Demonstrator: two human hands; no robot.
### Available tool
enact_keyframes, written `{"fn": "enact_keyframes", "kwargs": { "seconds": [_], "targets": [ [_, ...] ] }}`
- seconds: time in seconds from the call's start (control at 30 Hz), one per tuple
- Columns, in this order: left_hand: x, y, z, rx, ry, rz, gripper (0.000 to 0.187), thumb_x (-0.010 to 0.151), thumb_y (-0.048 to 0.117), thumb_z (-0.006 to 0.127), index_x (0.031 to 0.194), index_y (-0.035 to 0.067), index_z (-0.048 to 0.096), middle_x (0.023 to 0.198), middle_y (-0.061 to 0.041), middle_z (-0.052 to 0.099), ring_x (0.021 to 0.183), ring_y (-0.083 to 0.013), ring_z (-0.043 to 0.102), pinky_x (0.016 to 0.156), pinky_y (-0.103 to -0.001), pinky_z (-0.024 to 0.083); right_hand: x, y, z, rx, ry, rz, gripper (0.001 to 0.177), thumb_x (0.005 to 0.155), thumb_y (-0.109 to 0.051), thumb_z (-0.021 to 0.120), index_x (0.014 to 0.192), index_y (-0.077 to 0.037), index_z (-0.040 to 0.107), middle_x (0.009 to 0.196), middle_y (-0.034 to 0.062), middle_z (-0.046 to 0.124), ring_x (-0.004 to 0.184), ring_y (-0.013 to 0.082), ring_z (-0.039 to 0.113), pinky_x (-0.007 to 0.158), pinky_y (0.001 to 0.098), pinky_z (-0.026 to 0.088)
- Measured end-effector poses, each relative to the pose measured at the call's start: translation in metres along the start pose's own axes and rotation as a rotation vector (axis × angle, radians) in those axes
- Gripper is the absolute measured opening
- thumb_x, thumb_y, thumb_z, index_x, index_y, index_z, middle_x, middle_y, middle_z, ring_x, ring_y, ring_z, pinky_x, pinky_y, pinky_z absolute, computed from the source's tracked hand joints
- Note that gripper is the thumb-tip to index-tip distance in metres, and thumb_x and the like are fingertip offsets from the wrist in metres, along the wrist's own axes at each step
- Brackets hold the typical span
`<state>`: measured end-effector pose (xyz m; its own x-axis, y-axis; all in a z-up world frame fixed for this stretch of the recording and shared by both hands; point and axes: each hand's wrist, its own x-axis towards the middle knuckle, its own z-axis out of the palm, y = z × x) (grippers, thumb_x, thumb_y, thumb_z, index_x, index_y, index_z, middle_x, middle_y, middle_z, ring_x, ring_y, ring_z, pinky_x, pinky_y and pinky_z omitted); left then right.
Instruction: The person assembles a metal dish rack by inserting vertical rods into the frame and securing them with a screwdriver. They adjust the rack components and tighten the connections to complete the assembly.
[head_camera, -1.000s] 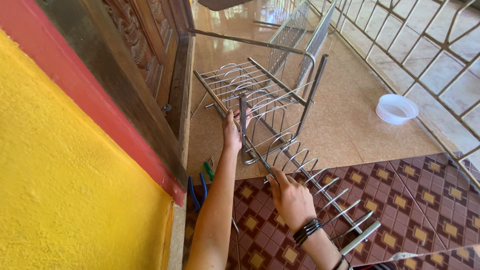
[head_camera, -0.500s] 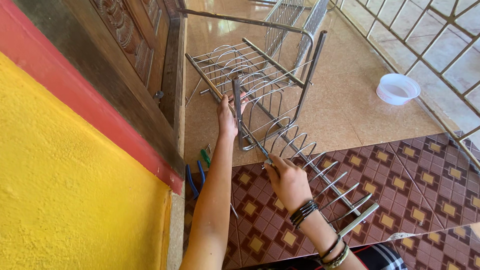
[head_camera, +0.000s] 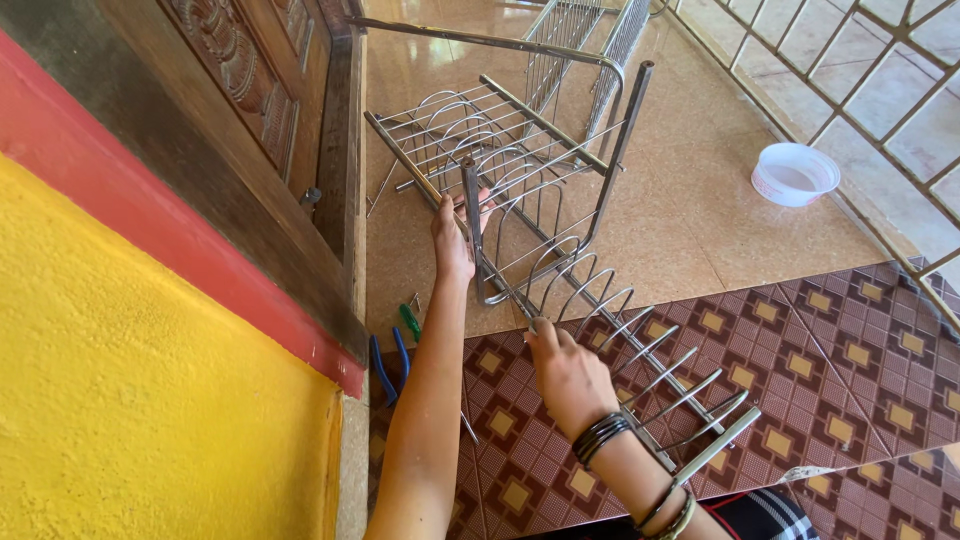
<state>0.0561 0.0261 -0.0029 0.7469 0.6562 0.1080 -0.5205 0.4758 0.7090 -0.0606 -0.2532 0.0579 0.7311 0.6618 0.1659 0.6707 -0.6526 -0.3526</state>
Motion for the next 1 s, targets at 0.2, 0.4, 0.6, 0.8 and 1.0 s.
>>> {"fn": "enact_keyframes", "kwargs": {
  "seconds": [0.2,0.4,0.6,0.8,1.0],
  "targets": [
    [-0.003,0.002,0.0,0.044,-0.006,-0.001,0.051,0.109,0.036,0.03,0.126,-0.005,0.054,0.122,-0.026,0.069,0.11,-0.0328,0.071,0.104,-0.042,0.056,-0.001,-0.012,-0.007,-0.043,0.036,-0.019,0.048,0.099,-0.034,0.053,0.133,-0.001,0.047,0.102,0.0205,0.062,0.066,0.0316,0.072,0.053,0.039,0.061],
    [-0.003,0.003,0.004,0.043,0.032,-0.014,0.051,0.109,0.035,0.03,0.124,-0.007,0.055,0.119,-0.027,0.07,0.108,-0.0337,0.072,0.102,-0.043,0.058,-0.001,-0.01,-0.011,0.02,0.119,-0.033,0.041,0.098,-0.032,0.057,0.131,-0.007,0.054,0.096,0.0155,0.065,0.067,0.0371,0.07,0.054,0.0445,0.059],
    [-0.001,0.004,0.003,0.04,-0.002,-0.012,0.052,0.108,0.033,0.03,0.123,-0.007,0.059,0.118,-0.025,0.07,0.105,-0.0317,0.072,0.096,-0.04,0.059,-0.001,-0.006,0.001,0.011,0.147,-0.039,0.043,0.098,-0.033,0.057,0.132,-0.007,0.055,0.093,0.0156,0.066,0.065,0.0369,0.07,0.053,0.0454,0.058],
    [0.001,0.002,0.002,0.015,-0.005,0.013,0.05,0.109,0.032,0.031,0.121,-0.008,0.058,0.118,-0.026,0.071,0.103,-0.0318,0.073,0.095,-0.04,0.06,0.022,0.023,-0.021,1.42,-0.504,0.273,0.042,0.104,-0.04,0.06,0.125,-0.003,0.065,0.072,0.0013,0.064,0.043,0.0057,0.049,0.037,0.0203,0.041],
    [-0.001,0.002,0.004,0.023,0.027,0.001,0.046,0.108,0.033,0.033,0.12,-0.004,0.057,0.116,-0.026,0.071,0.099,-0.0311,0.073,0.092,-0.039,0.06,0.02,0.029,-0.026,1.634,-0.562,0.547,0.04,0.092,-0.022,0.067,0.128,-0.011,0.054,0.072,0.0018,0.06,0.043,0.0056,0.042,0.034,0.0189,0.031]
  ]
}}
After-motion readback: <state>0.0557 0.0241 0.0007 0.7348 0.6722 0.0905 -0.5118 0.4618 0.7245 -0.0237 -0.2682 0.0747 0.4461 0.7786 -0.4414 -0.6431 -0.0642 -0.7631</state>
